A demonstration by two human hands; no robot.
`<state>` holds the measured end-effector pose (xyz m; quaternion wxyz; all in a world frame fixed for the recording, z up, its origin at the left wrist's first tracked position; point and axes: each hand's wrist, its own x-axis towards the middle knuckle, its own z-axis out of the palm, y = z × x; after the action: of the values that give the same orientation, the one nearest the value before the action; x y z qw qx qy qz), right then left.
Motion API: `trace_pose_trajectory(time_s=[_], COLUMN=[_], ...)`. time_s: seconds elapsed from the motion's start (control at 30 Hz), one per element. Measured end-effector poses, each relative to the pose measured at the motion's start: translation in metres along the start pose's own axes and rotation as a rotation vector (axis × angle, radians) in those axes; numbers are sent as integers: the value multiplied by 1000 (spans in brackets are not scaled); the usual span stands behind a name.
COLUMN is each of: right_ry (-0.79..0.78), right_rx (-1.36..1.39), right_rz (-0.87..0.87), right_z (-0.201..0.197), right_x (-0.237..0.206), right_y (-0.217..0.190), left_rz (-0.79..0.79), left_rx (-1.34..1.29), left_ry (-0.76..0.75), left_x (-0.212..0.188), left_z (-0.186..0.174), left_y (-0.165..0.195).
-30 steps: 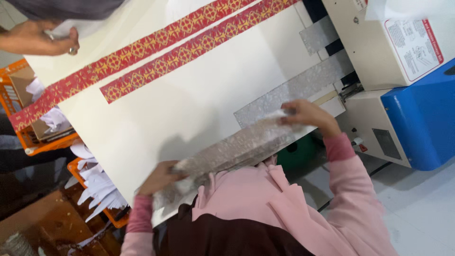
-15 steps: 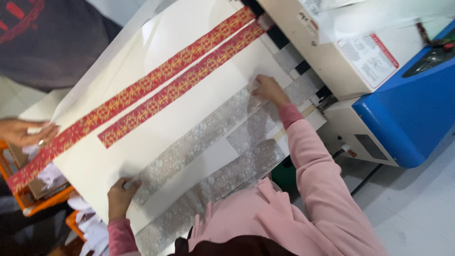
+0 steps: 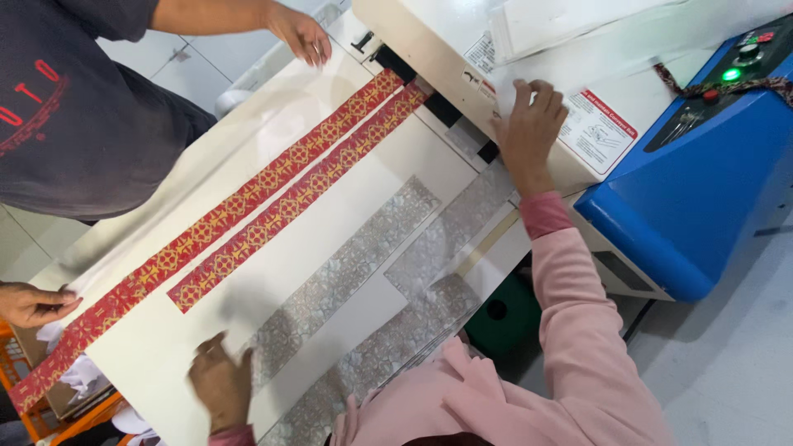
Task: The person places patterned paper strips onto a large white sheet and inserts the sheet into a machine. They repeat this process with multiple sheets, aligning the strips and feeding them through the machine in a continuous assembly line.
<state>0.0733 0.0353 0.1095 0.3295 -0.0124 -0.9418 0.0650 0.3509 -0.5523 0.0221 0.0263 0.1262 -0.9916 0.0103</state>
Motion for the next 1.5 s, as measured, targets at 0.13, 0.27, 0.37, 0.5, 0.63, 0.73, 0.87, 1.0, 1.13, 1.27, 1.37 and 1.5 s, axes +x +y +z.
trace_pose_trajectory(time_s=[0.13,0.27,0.37,0.5,0.63,0.73,0.87,1.0,1.13,1.27,1.37,1.5], right_ry=[104,178,162,123,40,-161,-130,-127,-438,-762,-876,-867], right_rx=[65,187,243,464,1207,1690,1827,1748,1580,1291,1099,889], right_rz=[5,37,42,77,700,1231,1273,1173,1074,896,688,493], right_z=[-8,-16,-21,-25,-7,20,35,38,46,65,84,102], right_x=[9,-14,-48,-117,-180,-182,-158,-120,-90,-80,-76,-80], right_y=[3,-19,-49,-85,-101,-70,-25,-9,-23,-45,-55,-70], left_rz=[309,475,414,100,138,151,66,-160,-453,-682,-711,-718], left_rx=[-442,-961,-1447,-1745,-1799,-1643,-1434,-1392,-1363,-1367,-1313,-1185], left_ry=[-17,-262,-551,-842,-602,-567,-552,-455,-363,-288,-222,-197], left_x=[46,93,121,129,116,97,56,9,-30,-60,-70,-70], left_z=[-11,-24,-33,-40,-33,-21,-3,12,28,38,47,55], left_y=[89,211,316,399,392,336,224,108,13,-46,-64,-73])
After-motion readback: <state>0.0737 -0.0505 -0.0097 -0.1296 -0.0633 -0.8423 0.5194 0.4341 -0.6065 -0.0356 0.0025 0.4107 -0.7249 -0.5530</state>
